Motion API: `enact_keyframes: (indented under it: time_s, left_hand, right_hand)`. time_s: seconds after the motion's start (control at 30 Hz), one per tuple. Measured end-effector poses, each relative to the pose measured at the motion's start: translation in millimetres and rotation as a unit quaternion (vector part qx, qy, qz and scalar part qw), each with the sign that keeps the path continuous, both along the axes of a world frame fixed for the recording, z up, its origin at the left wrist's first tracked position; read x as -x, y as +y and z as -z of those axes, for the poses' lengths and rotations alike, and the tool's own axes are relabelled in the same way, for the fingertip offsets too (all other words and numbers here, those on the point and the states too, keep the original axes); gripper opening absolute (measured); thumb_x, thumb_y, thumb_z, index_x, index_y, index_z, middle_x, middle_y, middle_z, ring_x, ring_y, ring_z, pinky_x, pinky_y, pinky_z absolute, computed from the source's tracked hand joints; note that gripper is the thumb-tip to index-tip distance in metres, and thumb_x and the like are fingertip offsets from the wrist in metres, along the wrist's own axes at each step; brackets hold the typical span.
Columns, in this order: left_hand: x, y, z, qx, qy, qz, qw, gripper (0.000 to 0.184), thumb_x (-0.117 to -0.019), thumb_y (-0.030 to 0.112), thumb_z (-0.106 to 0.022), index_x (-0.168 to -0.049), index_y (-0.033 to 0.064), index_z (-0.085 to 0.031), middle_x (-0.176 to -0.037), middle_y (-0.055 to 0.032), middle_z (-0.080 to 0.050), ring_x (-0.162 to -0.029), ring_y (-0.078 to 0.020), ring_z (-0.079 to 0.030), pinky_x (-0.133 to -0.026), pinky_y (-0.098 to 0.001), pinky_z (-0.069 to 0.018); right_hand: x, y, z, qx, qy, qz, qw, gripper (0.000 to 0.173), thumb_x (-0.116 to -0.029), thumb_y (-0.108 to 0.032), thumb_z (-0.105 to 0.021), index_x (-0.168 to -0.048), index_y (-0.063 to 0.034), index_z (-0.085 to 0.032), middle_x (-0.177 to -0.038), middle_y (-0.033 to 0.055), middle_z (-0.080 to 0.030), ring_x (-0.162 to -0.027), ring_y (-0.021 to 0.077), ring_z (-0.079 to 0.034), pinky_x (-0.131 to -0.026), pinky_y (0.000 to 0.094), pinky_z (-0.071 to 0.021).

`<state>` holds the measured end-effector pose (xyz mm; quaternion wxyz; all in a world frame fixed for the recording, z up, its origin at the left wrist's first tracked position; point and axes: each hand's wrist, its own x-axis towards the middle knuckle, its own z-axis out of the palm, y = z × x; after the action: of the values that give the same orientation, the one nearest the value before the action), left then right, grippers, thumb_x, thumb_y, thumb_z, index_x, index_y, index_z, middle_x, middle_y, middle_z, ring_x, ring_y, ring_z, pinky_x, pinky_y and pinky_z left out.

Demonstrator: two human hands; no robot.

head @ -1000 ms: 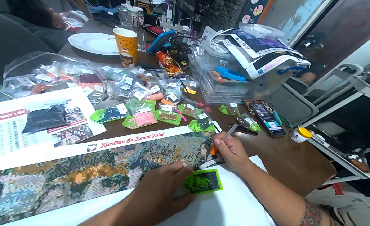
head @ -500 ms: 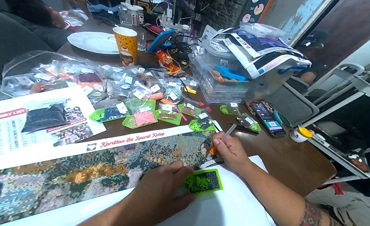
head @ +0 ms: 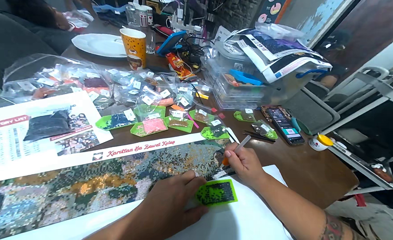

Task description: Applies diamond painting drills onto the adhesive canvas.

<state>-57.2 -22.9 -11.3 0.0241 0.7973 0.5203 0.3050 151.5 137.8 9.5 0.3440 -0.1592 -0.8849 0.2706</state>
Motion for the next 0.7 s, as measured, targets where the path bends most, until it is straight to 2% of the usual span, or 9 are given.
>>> enact_keyframes:
  time_s: [0.13, 0.23, 0.4, 0.7]
  left_hand:
    - [0.2, 0.2, -0.5, 0.003, 0.0, 0.003, 1.0, 0.048, -0.0911, 0.055, -0.059, -0.116, 0.0155, -0.07, -0.079, -0.0003, -0.057, -0.058, -0.0139, -0.057, -0.045, -0.0292, -0.0471]
    - [0.1, 0.0, -1.2, 0.005, 0.003, 0.001, 1.0, 0.049, -0.0908, 0.055, -0.059, -0.117, 0.0154, -0.07, -0.079, -0.0008, -0.057, -0.058, -0.0141, -0.057, -0.045, -0.0294, -0.0467]
    - [-0.3, -0.6, -1.1, 0.011, 0.002, -0.003, 1.0, 0.049, -0.0905, 0.055, -0.06, -0.117, 0.0153, -0.07, -0.08, -0.002, -0.059, -0.059, -0.0162, -0.06, -0.045, -0.0318, -0.0486]
    - [2.7, -3.5, -6.8, 0.038, 0.01, 0.0, 0.999, 0.049, -0.0906, 0.054, -0.063, -0.12, 0.0148, -0.069, -0.087, -0.0053, -0.064, -0.064, -0.0191, -0.064, -0.049, -0.035, -0.0525]
  right_hand:
    - [0.5, -1.5, -0.2, 0.014, 0.0, 0.009, 1.0, 0.025, -0.1067, -0.021, -0.046, -0.09, -0.0083, -0.059, -0.062, -0.0059, -0.053, -0.052, -0.0044, -0.05, -0.051, 0.0113, -0.0439]
    - [0.6, -1.6, 1.3, -0.009, 0.003, -0.002, 1.0, 0.026, -0.1079, -0.023, -0.045, -0.091, -0.0083, -0.058, -0.063, -0.0057, -0.052, -0.054, -0.0045, -0.049, -0.052, 0.0113, -0.0435]
    - [0.3, 0.4, -1.8, -0.017, -0.001, -0.023, 1.0, 0.025, -0.107, -0.02, -0.046, -0.09, -0.007, -0.058, -0.065, -0.0047, -0.053, -0.055, -0.0042, -0.049, -0.053, 0.0108, -0.0438]
    - [2.5, 2.6, -3.4, -0.014, -0.019, -0.031, 0.999, 0.027, -0.1065, -0.02, -0.044, -0.087, -0.0066, -0.058, -0.063, -0.0045, -0.051, -0.054, -0.0029, -0.048, -0.052, 0.0121, -0.0425]
